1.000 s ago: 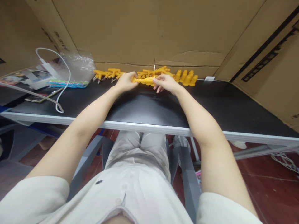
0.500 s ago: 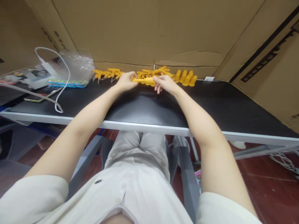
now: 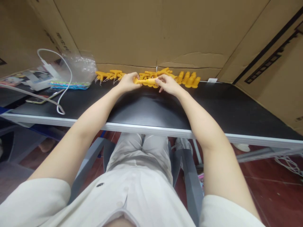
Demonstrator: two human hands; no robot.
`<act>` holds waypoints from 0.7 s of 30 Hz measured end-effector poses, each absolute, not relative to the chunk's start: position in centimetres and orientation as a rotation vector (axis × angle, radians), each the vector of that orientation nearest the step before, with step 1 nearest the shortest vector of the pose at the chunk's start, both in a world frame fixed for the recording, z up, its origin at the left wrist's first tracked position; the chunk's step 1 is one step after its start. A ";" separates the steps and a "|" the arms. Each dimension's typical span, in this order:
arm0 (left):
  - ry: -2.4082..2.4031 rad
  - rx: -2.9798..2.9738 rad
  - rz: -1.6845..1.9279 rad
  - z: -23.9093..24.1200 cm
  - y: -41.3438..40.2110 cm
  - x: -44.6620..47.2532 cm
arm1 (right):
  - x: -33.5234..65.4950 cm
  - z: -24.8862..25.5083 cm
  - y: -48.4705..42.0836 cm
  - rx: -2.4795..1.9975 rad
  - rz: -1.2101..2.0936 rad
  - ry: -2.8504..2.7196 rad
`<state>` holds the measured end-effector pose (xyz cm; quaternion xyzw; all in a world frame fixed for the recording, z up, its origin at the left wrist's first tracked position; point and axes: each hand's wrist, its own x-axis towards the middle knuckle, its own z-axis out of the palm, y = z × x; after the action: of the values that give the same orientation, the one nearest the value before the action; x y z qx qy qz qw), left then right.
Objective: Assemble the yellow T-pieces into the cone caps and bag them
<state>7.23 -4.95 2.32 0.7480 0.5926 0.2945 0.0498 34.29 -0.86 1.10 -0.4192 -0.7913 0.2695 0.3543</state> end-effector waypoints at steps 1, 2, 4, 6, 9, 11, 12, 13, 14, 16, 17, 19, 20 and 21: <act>1.797 2.281 0.898 2.4 -5.0 7.3 | 34.3 1.1 -0.8 -1.062 0.616 -2.067; 1.783 2.286 0.904 2.4 -5.1 7.3 | 34.4 1.1 -0.8 -1.041 0.528 -2.091; 1.747 2.293 0.925 2.3 -5.0 7.2 | 34.5 1.2 -0.9 -1.008 0.354 -2.151; 1.719 2.290 0.947 2.1 -4.8 7.2 | 34.6 1.4 -1.0 -0.990 0.206 -2.227; 1.689 2.285 0.965 1.9 -4.5 7.1 | 34.8 1.8 -1.0 -0.979 0.015 -2.340; 1.672 2.286 0.967 1.9 -4.5 7.1 | 35.0 2.0 -1.0 -0.976 -0.104 -2.391; 1.664 2.282 0.967 1.9 -4.5 7.1 | 35.0 2.1 -1.1 -0.978 -0.155 -2.410; 1.657 2.275 0.968 2.0 -4.5 7.1 | 35.0 2.1 -1.2 -0.983 -0.199 -2.425; 1.648 2.266 0.969 2.0 -4.5 7.2 | 35.0 2.2 -1.4 -0.989 -0.238 -2.437; 1.630 2.250 0.974 2.0 -4.5 7.2 | 34.8 2.3 -1.8 -1.001 -0.301 -2.452; 1.623 2.246 0.978 2.0 -4.5 7.3 | 34.7 2.4 -2.0 -1.007 -0.324 -2.458; 1.615 2.249 0.982 2.1 -4.6 7.4 | 34.5 2.6 -2.3 -1.021 -0.349 -2.474; 1.618 2.253 0.979 2.2 -4.7 7.5 | 34.4 2.7 -2.5 -1.029 -0.349 -2.483; 1.626 2.259 0.973 2.3 -4.9 7.6 | 34.3 2.8 -2.6 -1.035 -0.342 -2.490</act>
<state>7.60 -4.86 2.34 0.7626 0.5488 0.3286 0.0964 34.33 -2.60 2.84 -0.3722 -0.8957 -0.1231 0.2100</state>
